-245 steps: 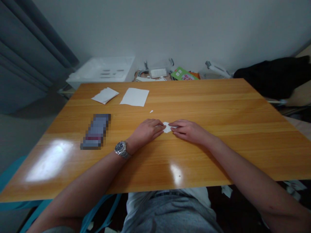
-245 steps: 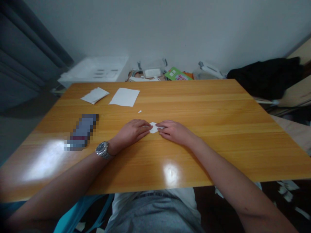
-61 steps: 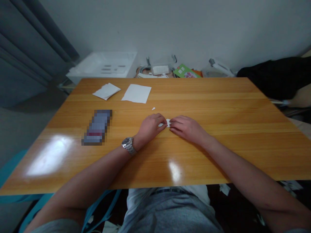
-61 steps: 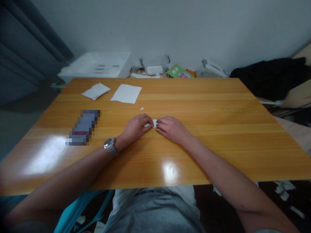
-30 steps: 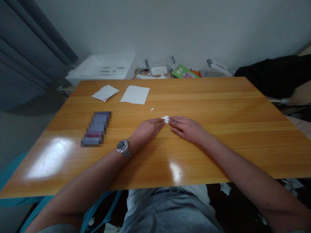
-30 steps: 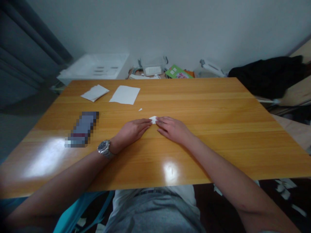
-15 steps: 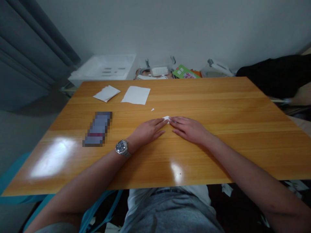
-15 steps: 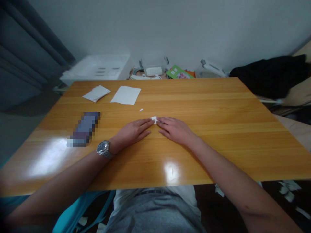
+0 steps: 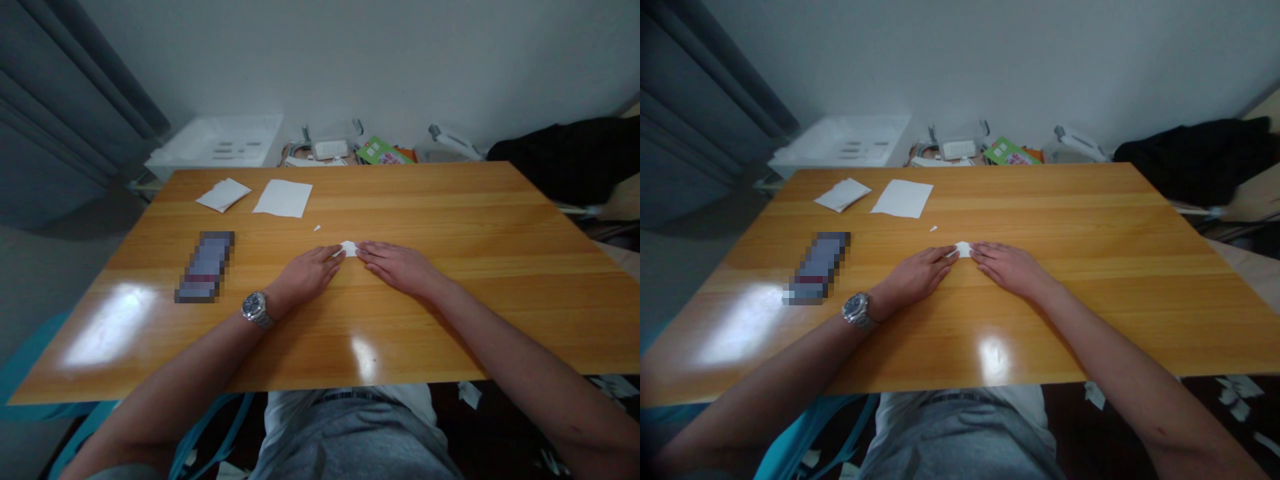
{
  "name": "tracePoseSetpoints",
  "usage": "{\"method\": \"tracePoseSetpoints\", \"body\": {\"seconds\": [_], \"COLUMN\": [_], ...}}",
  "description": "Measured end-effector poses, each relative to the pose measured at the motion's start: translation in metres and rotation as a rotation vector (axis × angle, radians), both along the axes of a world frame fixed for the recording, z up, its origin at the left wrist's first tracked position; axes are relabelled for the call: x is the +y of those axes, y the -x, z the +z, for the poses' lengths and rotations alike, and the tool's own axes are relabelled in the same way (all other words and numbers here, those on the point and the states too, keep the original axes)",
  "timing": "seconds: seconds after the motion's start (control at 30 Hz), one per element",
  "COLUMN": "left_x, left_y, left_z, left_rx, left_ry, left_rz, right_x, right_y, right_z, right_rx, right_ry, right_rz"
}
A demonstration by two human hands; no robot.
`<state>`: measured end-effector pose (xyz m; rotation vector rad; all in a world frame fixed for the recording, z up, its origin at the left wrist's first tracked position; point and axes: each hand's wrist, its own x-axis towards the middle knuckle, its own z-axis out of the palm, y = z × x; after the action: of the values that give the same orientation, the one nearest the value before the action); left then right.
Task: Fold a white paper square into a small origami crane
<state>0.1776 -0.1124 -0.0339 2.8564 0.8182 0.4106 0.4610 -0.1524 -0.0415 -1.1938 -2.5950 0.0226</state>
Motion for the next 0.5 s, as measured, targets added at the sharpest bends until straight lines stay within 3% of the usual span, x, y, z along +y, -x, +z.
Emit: {"method": "tracePoseSetpoints", "body": {"seconds": [0.13, 0.5], "left_x": [0.0035, 0.0049], "left_y": [0.0059, 0.0024], "left_z": [0.0022, 0.0042], "left_rx": [0.004, 0.050], "left_ry": [0.041, -0.119], "left_rz": [-0.022, -0.059], "right_x": [0.0002, -0.0037], "right_y": [-0.0006, 0.0000], "right_z": [-0.0005, 0.0040], "right_rx": [0.008, 0.020], "right_ry": [0.019, 0.061], "right_rz": [0.000, -0.003]}}
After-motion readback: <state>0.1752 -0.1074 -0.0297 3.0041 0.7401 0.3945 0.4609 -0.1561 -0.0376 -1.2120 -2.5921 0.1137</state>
